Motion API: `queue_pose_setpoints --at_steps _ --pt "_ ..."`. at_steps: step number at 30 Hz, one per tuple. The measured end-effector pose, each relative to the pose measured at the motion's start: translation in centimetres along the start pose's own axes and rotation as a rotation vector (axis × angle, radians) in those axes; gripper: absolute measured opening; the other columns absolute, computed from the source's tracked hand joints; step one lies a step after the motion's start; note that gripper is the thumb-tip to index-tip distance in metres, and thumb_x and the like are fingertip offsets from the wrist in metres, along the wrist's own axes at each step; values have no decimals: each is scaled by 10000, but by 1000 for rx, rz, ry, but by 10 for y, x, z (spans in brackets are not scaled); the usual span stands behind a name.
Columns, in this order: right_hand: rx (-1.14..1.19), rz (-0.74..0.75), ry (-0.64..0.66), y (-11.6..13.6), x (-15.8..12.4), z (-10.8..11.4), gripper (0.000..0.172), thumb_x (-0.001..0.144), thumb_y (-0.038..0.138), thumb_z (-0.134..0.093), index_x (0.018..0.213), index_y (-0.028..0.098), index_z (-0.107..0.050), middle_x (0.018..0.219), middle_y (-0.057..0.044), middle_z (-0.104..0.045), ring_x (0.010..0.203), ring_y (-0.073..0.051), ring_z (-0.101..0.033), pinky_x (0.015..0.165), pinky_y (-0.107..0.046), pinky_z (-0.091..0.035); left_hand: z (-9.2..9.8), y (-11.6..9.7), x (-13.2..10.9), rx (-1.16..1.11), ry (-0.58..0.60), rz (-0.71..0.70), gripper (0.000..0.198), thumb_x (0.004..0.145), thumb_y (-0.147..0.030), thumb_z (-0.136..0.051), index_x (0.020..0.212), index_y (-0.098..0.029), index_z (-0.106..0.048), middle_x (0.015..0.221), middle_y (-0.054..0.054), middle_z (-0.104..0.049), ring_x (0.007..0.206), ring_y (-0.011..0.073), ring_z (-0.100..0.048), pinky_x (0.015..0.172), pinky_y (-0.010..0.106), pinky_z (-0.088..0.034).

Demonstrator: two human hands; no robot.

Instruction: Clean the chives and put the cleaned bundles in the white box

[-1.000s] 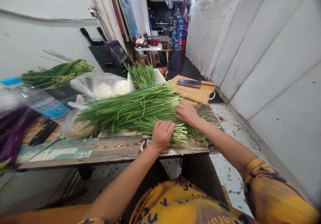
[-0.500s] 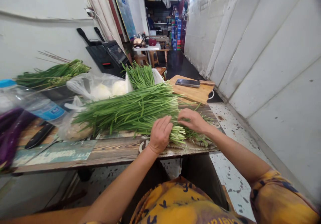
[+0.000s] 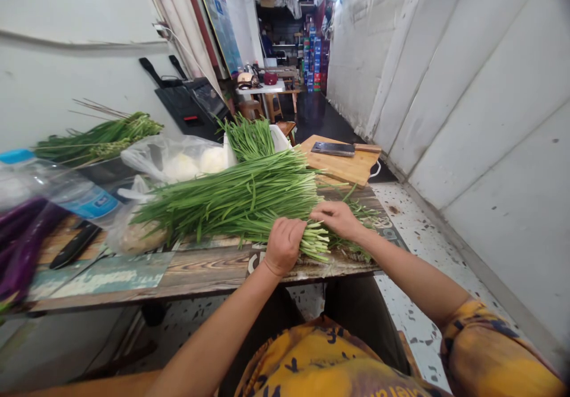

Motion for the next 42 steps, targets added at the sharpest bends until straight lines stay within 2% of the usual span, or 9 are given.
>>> queue_pose_setpoints --at_steps 3,6,8,11,15,21,25,32,42 --pt "-33 -227 -182 -23 -2 30 309 776 416 -585 625 148 -608 566 13 -560 555 -102 -470 555 -224 -374 1 0 0 -15 -8 7 304 837 -126 -373 1109 -132 -509 934 144 -647 869 219 -570 792 390 -418" --pt "-135 -244 -204 -23 0 45 380 727 465 -634 535 147 -550 511 26 -482 523 -91 -406 524 -224 -323 0 0 0 -13 0 7 306 843 -120 -367 1112 -134 -514 947 142 -653 891 218 -573 806 392 -412" --pt "-160 -146 -99 -11 6 35 369 727 469 -638 565 143 -578 584 5 -527 586 -105 -446 565 -227 -342 0 0 0 -5 6 0 297 847 -117 -372 1105 -134 -518 954 139 -658 902 216 -575 811 390 -408" --pt "-123 -10 209 6 8 -8 343 805 444 -548 699 135 -652 699 -22 -590 674 -123 -492 623 -233 -364 0 -2 2 4 8 -12 284 854 -105 -370 1090 -141 -525 957 128 -663 903 207 -578 813 380 -403" --pt "-44 -92 406 1 6 -31 410 819 452 -498 641 112 -643 603 -5 -564 592 -106 -460 570 -228 -341 2 -4 3 -5 14 -21 258 859 -105 -371 1060 -135 -531 917 117 -666 863 202 -579 793 368 -400" --pt "5 -284 175 -22 5 24 419 751 512 -563 677 113 -663 566 6 -547 511 -79 -407 495 -216 -296 5 -4 5 -5 -4 -9 241 853 -94 -379 1034 -133 -534 894 114 -668 827 200 -575 774 364 -394" --pt "79 -440 214 -32 -8 3 464 722 565 -576 663 112 -659 510 23 -497 453 -63 -337 448 -222 -228 4 -5 5 26 8 -12 244 850 -89 -389 1034 -138 -542 915 113 -674 840 200 -579 786 368 -387" --pt "295 -444 110 -30 -9 -27 348 667 446 -648 546 135 -551 439 87 -308 453 -43 -228 455 -215 -167 3 -7 5 40 14 -35 248 862 -102 -380 1037 -148 -550 935 109 -679 854 195 -587 795 371 -387" --pt "240 -307 163 -22 -8 -21 281 678 386 -628 722 114 -686 571 21 -549 547 -86 -435 533 -220 -334 3 -3 5 0 2 -1 261 864 -115 -374 1053 -153 -548 907 108 -671 834 191 -581 784 358 -384"
Point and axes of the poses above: each hand's wrist, its own x-axis towards the middle knuckle, its own z-axis out of the back of the hand, y = z × x, the point moved 10 cm from there along x, towards the middle knuckle
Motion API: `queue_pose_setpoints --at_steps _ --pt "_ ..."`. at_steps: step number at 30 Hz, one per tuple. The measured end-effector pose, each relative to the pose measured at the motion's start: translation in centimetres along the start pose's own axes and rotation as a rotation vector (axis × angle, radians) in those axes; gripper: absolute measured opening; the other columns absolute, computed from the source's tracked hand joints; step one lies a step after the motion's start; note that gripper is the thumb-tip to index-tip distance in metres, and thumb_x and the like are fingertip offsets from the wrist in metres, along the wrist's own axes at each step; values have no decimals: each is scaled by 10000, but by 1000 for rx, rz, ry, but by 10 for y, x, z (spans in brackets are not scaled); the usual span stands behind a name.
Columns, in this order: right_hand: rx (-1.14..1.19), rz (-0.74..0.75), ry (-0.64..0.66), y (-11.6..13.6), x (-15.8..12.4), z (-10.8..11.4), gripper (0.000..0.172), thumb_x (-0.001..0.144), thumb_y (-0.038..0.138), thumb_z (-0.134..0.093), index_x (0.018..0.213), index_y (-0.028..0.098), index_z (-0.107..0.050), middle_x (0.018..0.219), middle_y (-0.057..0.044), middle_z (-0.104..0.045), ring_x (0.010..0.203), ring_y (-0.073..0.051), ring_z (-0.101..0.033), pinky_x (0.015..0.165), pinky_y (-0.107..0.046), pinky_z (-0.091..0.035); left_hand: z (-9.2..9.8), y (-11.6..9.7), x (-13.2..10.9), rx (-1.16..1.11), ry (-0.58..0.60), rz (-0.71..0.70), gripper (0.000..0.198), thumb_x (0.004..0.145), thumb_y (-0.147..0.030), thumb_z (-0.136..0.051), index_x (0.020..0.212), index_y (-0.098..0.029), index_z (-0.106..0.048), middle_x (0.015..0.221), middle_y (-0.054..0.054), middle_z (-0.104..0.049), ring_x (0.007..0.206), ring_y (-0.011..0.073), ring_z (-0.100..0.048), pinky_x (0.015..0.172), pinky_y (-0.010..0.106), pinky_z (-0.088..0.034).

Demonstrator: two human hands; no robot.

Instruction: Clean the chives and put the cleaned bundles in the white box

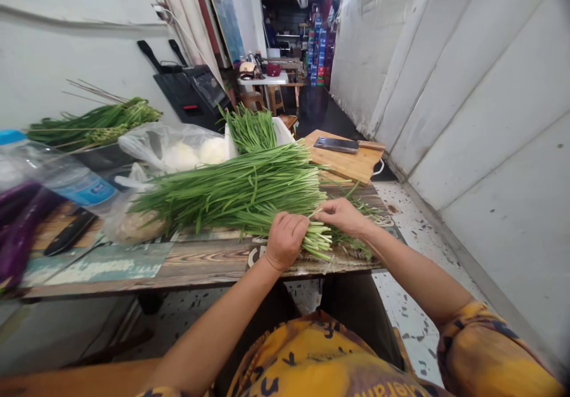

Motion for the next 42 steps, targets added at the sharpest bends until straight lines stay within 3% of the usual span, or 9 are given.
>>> queue_pose_setpoints --at_steps 5,8,10,14,19,23,28,31,42 --pt "-226 33 -132 8 1 30 243 709 364 -603 662 136 -671 562 14 -565 544 -106 -464 532 -228 -336 2 1 1 -8 -9 13 246 838 -93 -408 1043 -118 -542 889 118 -664 818 208 -567 772 362 -393" --pt "-505 -72 -290 4 0 61 435 835 423 -467 551 139 -635 500 -20 -533 517 -128 -459 537 -258 -319 -2 2 0 -4 28 25 299 839 -96 -392 1106 -109 -526 915 127 -659 835 214 -566 776 367 -395" --pt "-773 -22 -358 12 2 70 480 883 393 -403 566 133 -654 607 -77 -598 636 -172 -514 619 -288 -337 -4 2 0 -8 42 17 325 844 -96 -374 1133 -120 -521 937 125 -657 860 214 -569 789 370 -393" --pt "-1079 292 -345 31 11 45 236 814 200 -510 958 202 -697 1062 -92 -616 975 -237 -470 793 -348 -302 -5 0 -1 2 37 1 309 842 -92 -372 1093 -125 -548 944 125 -655 878 219 -567 806 377 -388" --pt "-1253 317 -201 18 36 13 212 852 239 -499 822 166 -696 901 -111 -607 927 -246 -433 777 -365 -300 -8 1 -2 15 57 8 260 840 -125 -404 1036 -142 -573 937 114 -657 872 215 -566 819 376 -386" --pt "-1240 349 -167 13 43 13 219 860 199 -475 784 134 -669 843 -111 -583 874 -226 -443 752 -340 -326 -6 0 -1 25 32 -3 251 834 -111 -410 1030 -129 -566 937 118 -659 881 221 -566 816 378 -387" --pt "-1151 452 -144 15 38 17 167 820 212 -554 942 150 -649 920 -85 -577 900 -215 -454 788 -324 -353 -7 -2 1 41 37 -15 251 831 -116 -399 1022 -128 -562 928 118 -658 865 218 -562 803 372 -385" --pt "-1228 438 -109 11 42 10 144 838 224 -546 879 152 -664 879 -89 -577 884 -219 -455 753 -318 -352 -7 -2 1 47 48 -12 245 832 -121 -397 1010 -133 -564 910 114 -657 850 212 -562 798 369 -383" --pt "-1185 556 -194 31 28 2 212 891 223 -445 806 159 -629 791 -73 -555 792 -193 -452 696 -300 -339 -11 -1 1 51 69 -4 235 840 -129 -396 997 -130 -571 905 113 -660 834 211 -557 786 369 -391"
Point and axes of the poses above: each hand's wrist, its own x-axis towards the middle knuckle, its own z-axis out of the back of the hand, y = z × x, the point moved 10 cm from there along x, towards the middle knuckle
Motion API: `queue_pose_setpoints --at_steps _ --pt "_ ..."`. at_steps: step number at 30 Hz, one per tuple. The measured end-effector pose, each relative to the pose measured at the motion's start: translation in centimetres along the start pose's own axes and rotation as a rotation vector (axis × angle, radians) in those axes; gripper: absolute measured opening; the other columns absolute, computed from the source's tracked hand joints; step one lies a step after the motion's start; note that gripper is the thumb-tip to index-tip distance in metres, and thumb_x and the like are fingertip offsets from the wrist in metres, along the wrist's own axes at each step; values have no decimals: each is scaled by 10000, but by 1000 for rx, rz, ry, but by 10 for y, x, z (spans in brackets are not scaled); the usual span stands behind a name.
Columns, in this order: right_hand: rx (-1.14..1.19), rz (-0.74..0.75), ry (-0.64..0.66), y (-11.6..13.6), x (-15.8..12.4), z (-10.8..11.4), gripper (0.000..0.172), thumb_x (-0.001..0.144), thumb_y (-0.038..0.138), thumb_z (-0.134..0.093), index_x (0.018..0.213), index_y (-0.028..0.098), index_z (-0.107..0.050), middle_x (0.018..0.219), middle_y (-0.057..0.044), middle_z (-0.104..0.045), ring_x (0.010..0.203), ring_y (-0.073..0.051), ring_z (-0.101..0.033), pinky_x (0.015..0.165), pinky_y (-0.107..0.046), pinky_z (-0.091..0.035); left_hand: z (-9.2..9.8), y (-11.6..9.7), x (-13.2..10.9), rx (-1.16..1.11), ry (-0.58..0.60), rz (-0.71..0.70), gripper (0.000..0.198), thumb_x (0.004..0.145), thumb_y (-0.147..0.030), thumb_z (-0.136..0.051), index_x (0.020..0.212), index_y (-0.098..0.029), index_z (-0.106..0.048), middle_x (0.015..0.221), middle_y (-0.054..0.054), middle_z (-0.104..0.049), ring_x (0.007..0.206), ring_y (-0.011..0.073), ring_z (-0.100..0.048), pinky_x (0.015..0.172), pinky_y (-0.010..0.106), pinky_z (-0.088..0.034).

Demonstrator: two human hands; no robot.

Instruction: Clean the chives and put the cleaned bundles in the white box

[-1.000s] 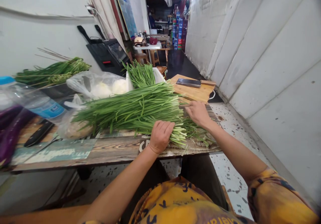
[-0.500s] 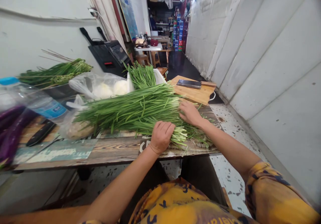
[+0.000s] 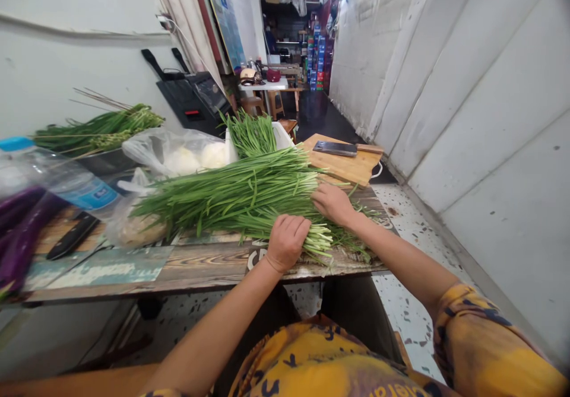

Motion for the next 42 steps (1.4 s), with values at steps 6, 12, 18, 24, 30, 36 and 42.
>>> queue_pose_setpoints --at_steps 6,12,18,24,30,36,42 --pt "281 8 -71 9 -10 19 115 843 155 -490 830 150 -604 796 -64 -604 780 -175 -505 741 -288 -391 6 3 -3 7 -49 23 297 841 -116 -391 1095 -114 -546 1070 157 -643 931 231 -552 806 378 -393" --pt "494 39 49 27 -33 21 124 797 77 -513 814 148 -613 753 -40 -632 718 -137 -542 661 -232 -397 1 0 0 -3 -2 -3 248 867 -146 -385 1037 -109 -561 914 124 -670 834 220 -555 735 355 -391" --pt "387 -101 105 -17 -32 16 145 862 227 -537 782 148 -629 729 -42 -630 679 -137 -538 626 -235 -375 -3 1 2 22 39 19 187 865 -138 -399 931 -118 -573 813 98 -656 776 214 -544 695 348 -378" --pt "39 -102 105 -22 -9 -9 214 869 274 -533 732 156 -647 823 -77 -593 814 -185 -507 677 -277 -357 3 -1 2 35 -5 3 211 844 -134 -415 981 -117 -574 911 118 -662 876 235 -540 761 363 -385" --pt "-37 -137 70 -13 -1 -16 110 823 252 -599 853 148 -621 894 -88 -556 886 -204 -465 725 -289 -363 5 2 3 12 -17 43 221 853 -131 -405 974 -159 -589 901 88 -663 941 228 -542 879 403 -364" --pt "29 -97 95 -14 4 -17 101 837 219 -562 794 156 -629 848 -79 -554 848 -197 -453 710 -291 -360 -4 4 1 22 46 37 250 865 -143 -381 1014 -143 -582 898 112 -648 804 208 -546 769 374 -392" --pt "198 46 25 12 -10 9 143 869 207 -488 816 152 -609 801 -70 -581 788 -178 -472 721 -293 -380 0 6 -4 19 -24 46 340 864 -121 -363 1170 -109 -513 1031 161 -626 931 227 -540 832 389 -390"
Point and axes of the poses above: each hand's wrist, its own x-axis towards the middle knuckle, its own z-axis out of the back of the hand, y = z × x, the point moved 10 cm from there along x, towards the middle knuckle
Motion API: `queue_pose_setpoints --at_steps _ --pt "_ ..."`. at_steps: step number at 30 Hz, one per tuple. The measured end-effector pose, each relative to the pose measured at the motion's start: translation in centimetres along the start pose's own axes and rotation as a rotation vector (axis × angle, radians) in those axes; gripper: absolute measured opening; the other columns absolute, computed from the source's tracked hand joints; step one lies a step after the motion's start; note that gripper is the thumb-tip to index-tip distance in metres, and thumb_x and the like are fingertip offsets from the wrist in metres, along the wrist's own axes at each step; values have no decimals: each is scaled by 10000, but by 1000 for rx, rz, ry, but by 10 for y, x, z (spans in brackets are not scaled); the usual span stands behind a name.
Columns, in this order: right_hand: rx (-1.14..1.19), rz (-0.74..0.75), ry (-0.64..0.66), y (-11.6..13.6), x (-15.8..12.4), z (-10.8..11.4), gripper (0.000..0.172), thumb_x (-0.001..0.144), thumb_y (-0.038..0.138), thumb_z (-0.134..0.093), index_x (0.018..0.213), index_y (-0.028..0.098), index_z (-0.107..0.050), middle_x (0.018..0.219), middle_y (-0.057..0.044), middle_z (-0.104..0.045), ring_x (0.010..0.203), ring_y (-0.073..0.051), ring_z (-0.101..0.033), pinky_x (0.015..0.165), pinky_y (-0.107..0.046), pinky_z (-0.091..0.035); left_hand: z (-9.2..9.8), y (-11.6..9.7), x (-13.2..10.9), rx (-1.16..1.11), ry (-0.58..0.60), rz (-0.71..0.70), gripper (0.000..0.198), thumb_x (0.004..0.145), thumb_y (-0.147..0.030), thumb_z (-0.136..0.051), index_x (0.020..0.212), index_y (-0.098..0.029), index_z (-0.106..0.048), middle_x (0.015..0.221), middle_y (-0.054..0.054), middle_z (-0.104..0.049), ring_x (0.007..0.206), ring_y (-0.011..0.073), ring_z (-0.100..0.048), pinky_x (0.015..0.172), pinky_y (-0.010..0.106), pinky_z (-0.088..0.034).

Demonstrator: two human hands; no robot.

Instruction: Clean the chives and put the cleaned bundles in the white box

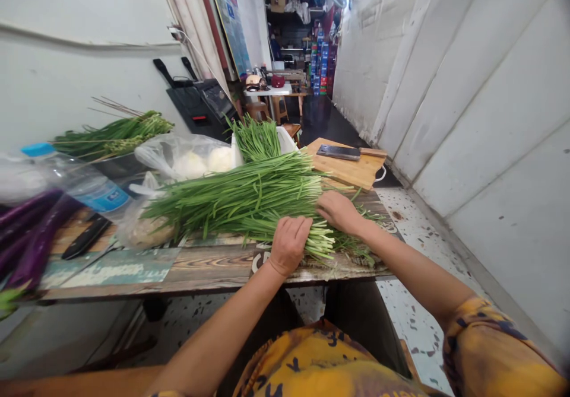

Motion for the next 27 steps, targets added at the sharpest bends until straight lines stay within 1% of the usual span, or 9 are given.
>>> queue_pose_setpoints --at_steps 3,6,9,12,15,17,20,24,27 --pt "191 71 39 21 -15 1 151 819 109 -477 878 148 -611 821 -63 -612 789 -164 -503 725 -276 -408 -3 -2 1 40 12 -16 316 872 -115 -357 1139 -97 -525 1085 171 -615 936 231 -530 817 381 -391" --pt "270 45 43 27 -23 -2 212 769 54 -466 888 144 -617 822 -61 -617 808 -164 -521 733 -277 -429 -11 -3 4 51 98 -8 231 889 -154 -367 973 -120 -579 883 119 -644 800 215 -523 733 354 -389" --pt "228 41 80 25 -26 -5 199 781 55 -456 852 141 -621 790 -62 -612 789 -170 -525 702 -280 -432 -17 -3 5 58 161 8 236 902 -161 -348 870 -137 -581 746 85 -608 733 209 -500 702 347 -377" --pt "195 49 66 12 -27 6 170 841 117 -458 814 144 -623 763 -65 -609 759 -167 -526 694 -278 -429 -16 -3 5 67 161 11 246 907 -157 -336 870 -139 -579 745 84 -599 749 211 -498 716 348 -378" --pt "228 -55 -53 -18 -27 31 177 876 197 -474 791 148 -622 748 -62 -616 720 -152 -539 680 -264 -427 -10 0 4 63 110 28 234 905 -154 -347 903 -136 -581 798 94 -616 789 212 -510 739 349 -380" --pt "255 -101 -92 -27 -24 38 196 884 223 -480 780 146 -628 739 -59 -623 708 -148 -547 673 -259 -422 -5 0 3 40 71 28 231 902 -154 -353 941 -132 -580 850 106 -628 817 213 -520 757 355 -380" --pt "307 -46 26 -9 -14 22 235 897 273 -480 787 146 -645 750 -57 -628 724 -148 -549 685 -258 -413 -2 0 3 10 47 21 240 894 -156 -356 982 -129 -577 889 122 -634 836 217 -527 764 367 -379" --pt "398 15 177 22 -8 -3 293 914 288 -443 740 133 -621 686 -30 -584 655 -126 -508 632 -236 -391 -1 0 3 22 60 23 234 893 -163 -362 978 -134 -578 873 117 -637 817 213 -530 759 365 -382" --pt "426 -22 167 10 -11 -2 342 918 276 -419 642 138 -567 617 2 -530 597 -106 -467 590 -219 -363 0 -2 4 34 55 14 229 892 -150 -356 951 -137 -577 853 108 -637 795 208 -527 751 358 -385"
Point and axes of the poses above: each hand's wrist, its own x-axis towards the middle knuckle, its own z-axis out of the back of the hand, y = z × x, the point moved 10 cm from there along x, towards the middle knuckle
